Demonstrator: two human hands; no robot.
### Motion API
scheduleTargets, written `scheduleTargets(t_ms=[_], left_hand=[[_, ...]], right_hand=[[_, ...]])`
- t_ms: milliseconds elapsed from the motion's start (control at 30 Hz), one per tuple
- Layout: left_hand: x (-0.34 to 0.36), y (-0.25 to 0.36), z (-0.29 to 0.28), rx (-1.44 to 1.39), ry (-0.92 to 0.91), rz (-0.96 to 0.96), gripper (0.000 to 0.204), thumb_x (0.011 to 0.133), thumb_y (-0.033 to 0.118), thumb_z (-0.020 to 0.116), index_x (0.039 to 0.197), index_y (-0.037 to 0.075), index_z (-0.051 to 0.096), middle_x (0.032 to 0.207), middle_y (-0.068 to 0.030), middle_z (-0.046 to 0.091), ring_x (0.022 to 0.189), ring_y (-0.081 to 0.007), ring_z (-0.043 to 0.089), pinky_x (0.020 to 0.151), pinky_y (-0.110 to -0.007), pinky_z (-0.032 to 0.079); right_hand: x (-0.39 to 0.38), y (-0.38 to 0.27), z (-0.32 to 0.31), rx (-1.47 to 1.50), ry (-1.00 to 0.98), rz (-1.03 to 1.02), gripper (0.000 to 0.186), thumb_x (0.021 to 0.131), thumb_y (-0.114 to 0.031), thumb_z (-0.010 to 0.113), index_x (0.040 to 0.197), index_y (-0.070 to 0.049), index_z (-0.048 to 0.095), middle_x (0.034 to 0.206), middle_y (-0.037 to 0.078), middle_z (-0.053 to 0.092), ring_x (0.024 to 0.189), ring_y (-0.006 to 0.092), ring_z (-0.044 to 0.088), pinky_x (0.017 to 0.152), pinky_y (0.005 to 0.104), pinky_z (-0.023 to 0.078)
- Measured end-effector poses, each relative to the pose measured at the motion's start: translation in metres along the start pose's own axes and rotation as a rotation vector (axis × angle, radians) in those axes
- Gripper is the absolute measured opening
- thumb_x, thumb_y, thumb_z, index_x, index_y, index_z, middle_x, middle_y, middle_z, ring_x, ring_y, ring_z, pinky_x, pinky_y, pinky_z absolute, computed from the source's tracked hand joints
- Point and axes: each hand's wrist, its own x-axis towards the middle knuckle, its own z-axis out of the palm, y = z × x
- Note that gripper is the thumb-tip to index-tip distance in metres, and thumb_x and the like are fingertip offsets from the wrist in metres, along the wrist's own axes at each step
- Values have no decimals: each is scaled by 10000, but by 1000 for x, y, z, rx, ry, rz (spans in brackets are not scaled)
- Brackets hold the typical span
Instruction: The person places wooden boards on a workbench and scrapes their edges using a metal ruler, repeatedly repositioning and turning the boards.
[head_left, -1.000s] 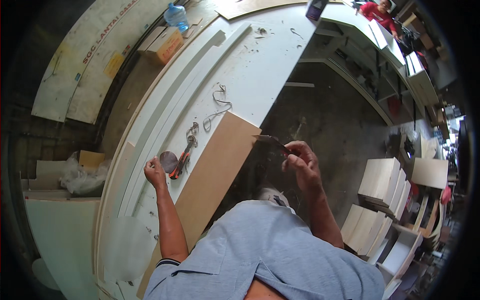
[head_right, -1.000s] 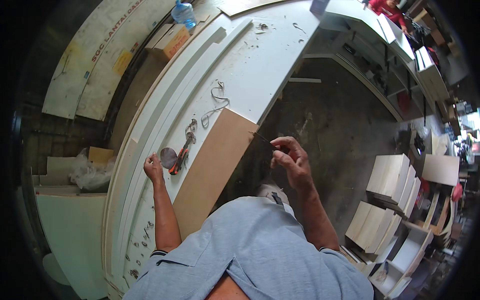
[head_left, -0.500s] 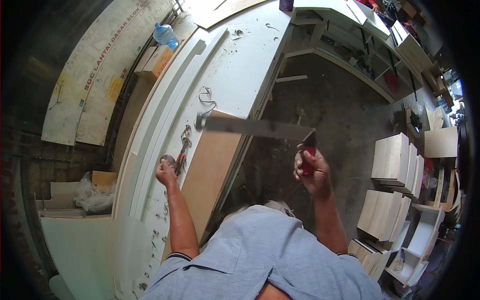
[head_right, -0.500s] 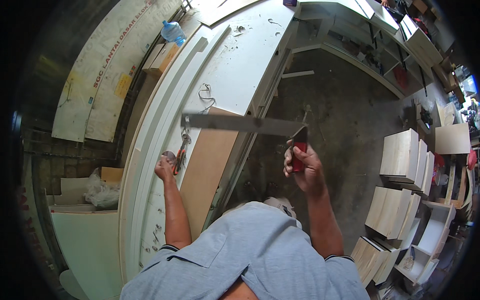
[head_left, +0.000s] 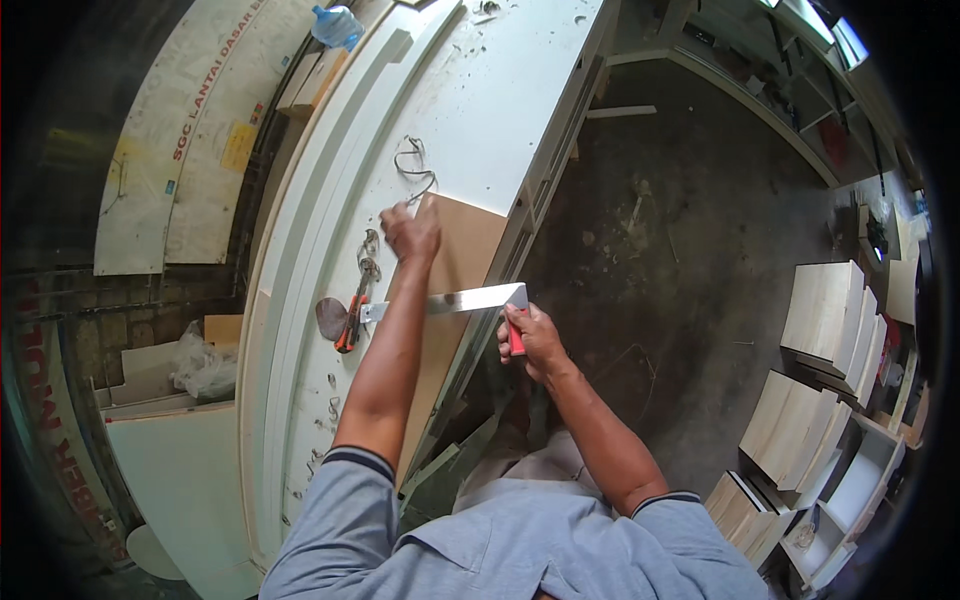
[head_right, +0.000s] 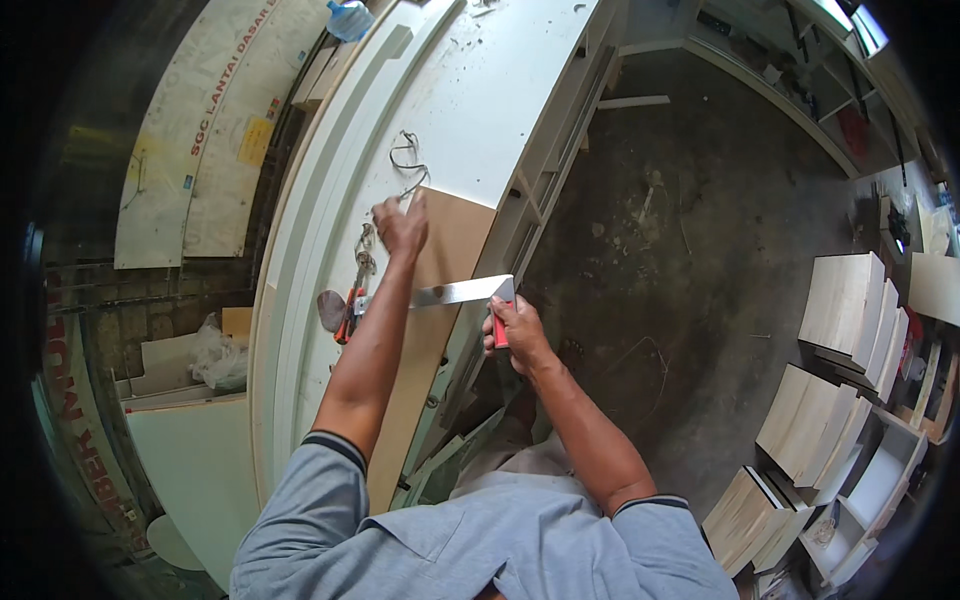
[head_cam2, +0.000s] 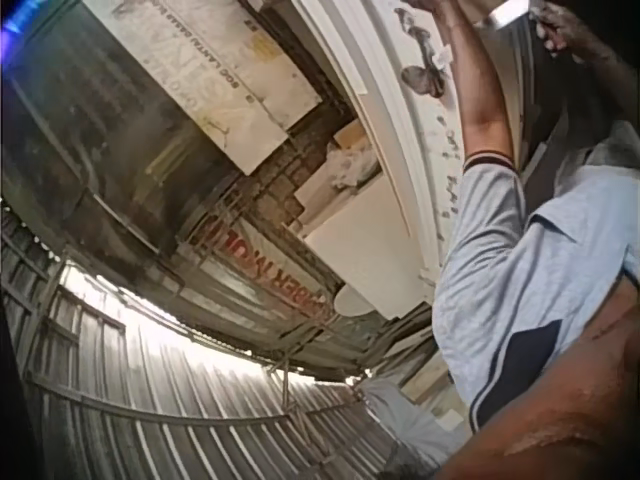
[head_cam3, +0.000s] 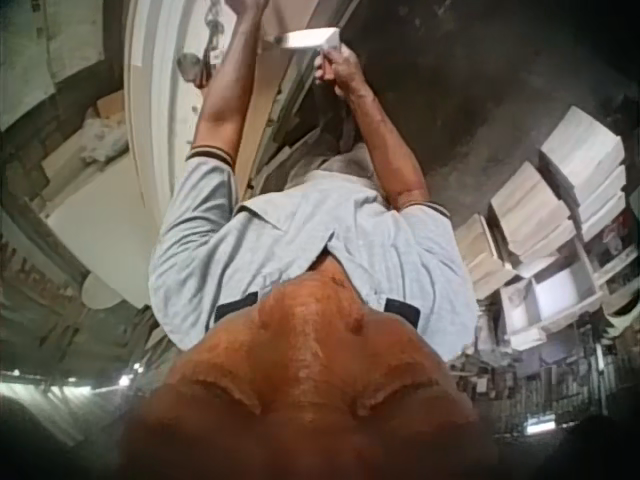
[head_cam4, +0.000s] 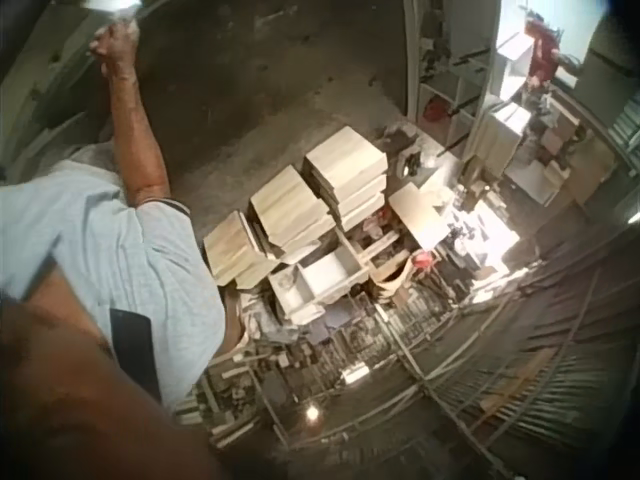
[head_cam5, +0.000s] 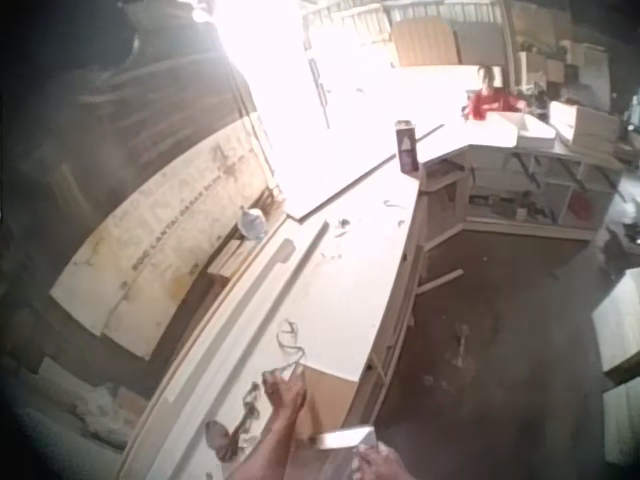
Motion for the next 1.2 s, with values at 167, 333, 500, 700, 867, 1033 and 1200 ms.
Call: scheduleTargets(t_ms=[167, 333, 500, 700, 867, 1033, 1200], left_hand=[[-20, 40, 37, 200, 118, 8, 547, 864, 531, 705, 1008, 12, 609, 1090, -195, 572, 1097, -380, 546, 921, -525, 453], [-20, 50, 38, 213, 172, 51, 458, 878, 456, 673, 935, 12, 574, 1033, -182, 563, 1064, -373, 542, 891, -514, 444], [-22, 45, 38, 226, 150, 67, 439, 885, 437, 669, 931, 11, 572, 1027, -187, 559, 1073, -379, 546, 883, -518, 446], [-21, 44, 38, 220, 163, 110, 455, 893, 449, 659, 937, 3, 575, 1026, -197, 567, 1053, -389, 551, 899, -529, 438], [-25, 40, 37, 220, 155, 102, 475, 889, 466, 650, 944, 0, 572, 1034, -203, 567, 1053, -386, 551, 912, -524, 434], [-15, 48, 41, 230, 174, 134, 476, 886, 454, 644, 972, -9, 574, 1043, -206, 569, 1057, -388, 551, 916, -524, 430], [-19, 40, 37, 243, 148, 111, 467, 879, 441, 645, 968, -11, 572, 1046, -207, 571, 1053, -386, 552, 918, -523, 428]], right_hand=[[-1, 4, 5, -47, 121, 33, 198, 1065, -290, 549, 1041, -99, 499, 726, 47, 617, 507, 142, 600, 431, 329, 509], [2, -6, 9, -65, 139, 68, 199, 1068, -282, 549, 1046, -91, 497, 716, 44, 607, 486, 132, 576, 420, 315, 492], [19, 1, 16, -112, 103, 46, 211, 1065, -280, 560, 1066, -79, 496, 695, 43, 593, 467, 116, 562, 398, 293, 476], [37, 6, 21, -135, 69, 4, 233, 1060, -301, 581, 1067, -88, 487, 698, 46, 598, 459, 128, 562, 405, 299, 479], [30, 11, 9, -121, 19, -35, 212, 1064, -276, 571, 1082, -74, 510, 689, 43, 602, 455, 120, 551, 407, 288, 472], [43, -19, -3, -140, 35, -25, 245, 1064, -288, 562, 1170, -71, 519, 690, 36, 600, 456, 111, 556, 395, 282, 467], [31, -18, -20, -162, -4, -6, 249, 1060, -297, 574, 1161, -78, 511, 686, 35, 603, 442, 109, 554, 373, 279, 453]])
